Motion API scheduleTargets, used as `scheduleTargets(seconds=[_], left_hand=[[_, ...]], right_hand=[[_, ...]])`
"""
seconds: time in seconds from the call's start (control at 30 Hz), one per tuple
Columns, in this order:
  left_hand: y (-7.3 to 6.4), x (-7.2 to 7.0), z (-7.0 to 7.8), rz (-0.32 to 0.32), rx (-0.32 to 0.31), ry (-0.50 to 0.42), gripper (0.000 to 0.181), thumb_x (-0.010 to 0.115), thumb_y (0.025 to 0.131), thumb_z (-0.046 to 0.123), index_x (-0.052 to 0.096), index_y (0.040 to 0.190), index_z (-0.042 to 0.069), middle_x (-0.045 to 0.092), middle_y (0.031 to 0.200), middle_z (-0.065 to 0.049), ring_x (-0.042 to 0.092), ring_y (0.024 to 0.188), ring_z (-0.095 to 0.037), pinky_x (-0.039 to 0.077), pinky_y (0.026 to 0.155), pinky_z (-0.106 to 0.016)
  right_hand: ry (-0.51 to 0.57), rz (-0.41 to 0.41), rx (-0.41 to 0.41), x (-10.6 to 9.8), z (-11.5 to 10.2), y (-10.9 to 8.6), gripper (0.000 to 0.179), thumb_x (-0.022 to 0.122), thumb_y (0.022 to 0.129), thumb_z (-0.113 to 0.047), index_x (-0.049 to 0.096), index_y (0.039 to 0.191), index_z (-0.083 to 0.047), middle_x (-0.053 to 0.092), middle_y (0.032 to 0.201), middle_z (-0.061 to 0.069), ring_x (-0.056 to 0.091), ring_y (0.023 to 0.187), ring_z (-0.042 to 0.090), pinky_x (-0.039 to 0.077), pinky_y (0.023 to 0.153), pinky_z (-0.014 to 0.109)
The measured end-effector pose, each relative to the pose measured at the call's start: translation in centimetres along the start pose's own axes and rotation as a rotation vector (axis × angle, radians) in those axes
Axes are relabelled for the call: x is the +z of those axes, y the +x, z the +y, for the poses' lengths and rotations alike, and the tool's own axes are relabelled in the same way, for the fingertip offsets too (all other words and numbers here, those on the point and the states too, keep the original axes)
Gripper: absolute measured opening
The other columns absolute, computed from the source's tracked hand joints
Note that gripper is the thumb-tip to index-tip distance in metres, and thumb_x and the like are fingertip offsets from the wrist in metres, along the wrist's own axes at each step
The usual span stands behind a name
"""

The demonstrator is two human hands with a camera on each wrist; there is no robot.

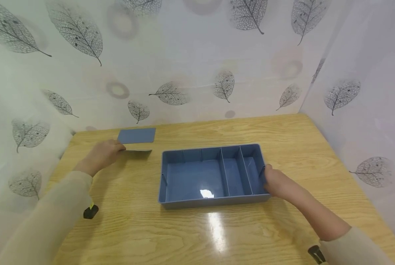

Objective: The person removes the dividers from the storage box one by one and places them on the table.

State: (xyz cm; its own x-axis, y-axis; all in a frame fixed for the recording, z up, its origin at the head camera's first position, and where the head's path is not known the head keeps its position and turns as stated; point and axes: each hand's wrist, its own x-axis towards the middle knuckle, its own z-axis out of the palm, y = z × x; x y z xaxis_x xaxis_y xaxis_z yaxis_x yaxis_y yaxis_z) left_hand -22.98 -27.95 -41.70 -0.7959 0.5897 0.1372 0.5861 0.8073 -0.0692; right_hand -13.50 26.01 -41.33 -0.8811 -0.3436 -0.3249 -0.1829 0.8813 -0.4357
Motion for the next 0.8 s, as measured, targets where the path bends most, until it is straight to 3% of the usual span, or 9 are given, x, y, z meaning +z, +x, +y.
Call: scheduleTargets(seconds=[0.33,0.6,0.8], left_hand=[[-0.9,2.4,0.5,-0.02,-0.01,0.001,0.011,0.068,0.078,0.001,0.07,0.089,0.001,0.067,0.085,-0.012,0.065,0.076,-0.028,0.056,0.066,-0.037],[-1.2,3.3,1.8,0.083,0.007,0.071,0.006,0.066,0.075,-0.004,0.068,0.079,0.0,0.059,0.071,-0.009,0.058,0.062,-0.022,0.053,0.05,-0.03],[-1.4,3.9,2.0,0.143,0.019,0.112,0.008,0.065,0.074,-0.006,0.068,0.078,0.0,0.058,0.07,-0.01,0.058,0.062,-0.025,0.053,0.05,-0.032]], right_hand=[[0.006,0.005,-0.002,0.0,-0.1,0.0,0.034,0.059,0.083,0.006,0.029,0.097,0.014,0.053,0.071,0.021,0.056,0.059,0.023,0.048,0.051,0.034],[-0.014,0.015,-0.005,0.0,-0.1,0.2,0.035,0.06,0.082,0.006,0.03,0.097,0.015,0.053,0.07,0.02,0.055,0.058,0.023,0.047,0.051,0.034],[-0.011,0.01,0.009,0.0,-0.2,0.2,0.034,0.06,0.082,0.005,0.03,0.096,0.015,0.053,0.069,0.019,0.054,0.058,0.023,0.047,0.052,0.035]])
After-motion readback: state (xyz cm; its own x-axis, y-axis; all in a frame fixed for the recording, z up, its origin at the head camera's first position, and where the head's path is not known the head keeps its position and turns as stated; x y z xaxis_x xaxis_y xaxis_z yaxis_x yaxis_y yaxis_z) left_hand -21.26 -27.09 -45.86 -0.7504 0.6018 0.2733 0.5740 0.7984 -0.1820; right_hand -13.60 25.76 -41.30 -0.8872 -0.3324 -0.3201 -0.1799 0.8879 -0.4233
